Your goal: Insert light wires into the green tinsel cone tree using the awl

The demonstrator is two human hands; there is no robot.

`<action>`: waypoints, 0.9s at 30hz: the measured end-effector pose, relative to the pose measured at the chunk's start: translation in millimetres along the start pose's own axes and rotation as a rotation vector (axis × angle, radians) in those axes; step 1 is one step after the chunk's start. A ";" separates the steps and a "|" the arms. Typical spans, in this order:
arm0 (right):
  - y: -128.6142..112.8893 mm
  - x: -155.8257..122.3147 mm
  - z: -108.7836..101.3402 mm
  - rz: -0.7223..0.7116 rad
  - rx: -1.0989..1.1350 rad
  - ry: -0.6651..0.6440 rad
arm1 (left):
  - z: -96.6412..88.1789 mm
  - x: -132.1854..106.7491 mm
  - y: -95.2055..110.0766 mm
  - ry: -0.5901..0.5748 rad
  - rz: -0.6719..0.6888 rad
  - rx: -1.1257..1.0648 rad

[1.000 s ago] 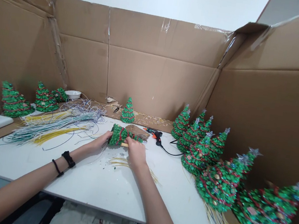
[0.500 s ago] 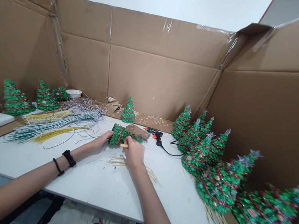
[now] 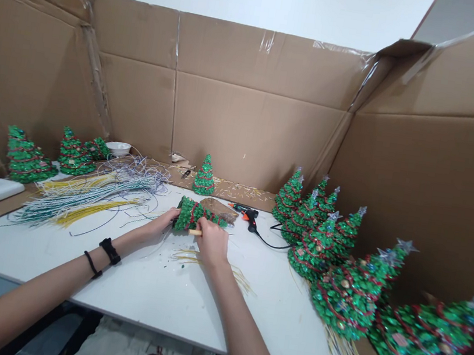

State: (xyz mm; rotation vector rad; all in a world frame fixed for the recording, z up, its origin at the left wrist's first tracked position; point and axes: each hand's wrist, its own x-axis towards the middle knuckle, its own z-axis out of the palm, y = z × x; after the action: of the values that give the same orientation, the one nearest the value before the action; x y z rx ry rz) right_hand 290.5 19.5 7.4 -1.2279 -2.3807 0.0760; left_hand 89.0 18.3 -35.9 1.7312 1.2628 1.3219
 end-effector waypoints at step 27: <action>-9.6 -0.8 7.0 0.006 -0.038 0.010 | -15.7 1.7 11.0 -0.190 0.049 0.040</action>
State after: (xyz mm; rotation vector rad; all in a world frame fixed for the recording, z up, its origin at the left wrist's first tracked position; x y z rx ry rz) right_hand 280.6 14.2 3.3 -1.2501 -2.3802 0.0274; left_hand 77.7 14.7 -20.6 1.8774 1.1527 1.1351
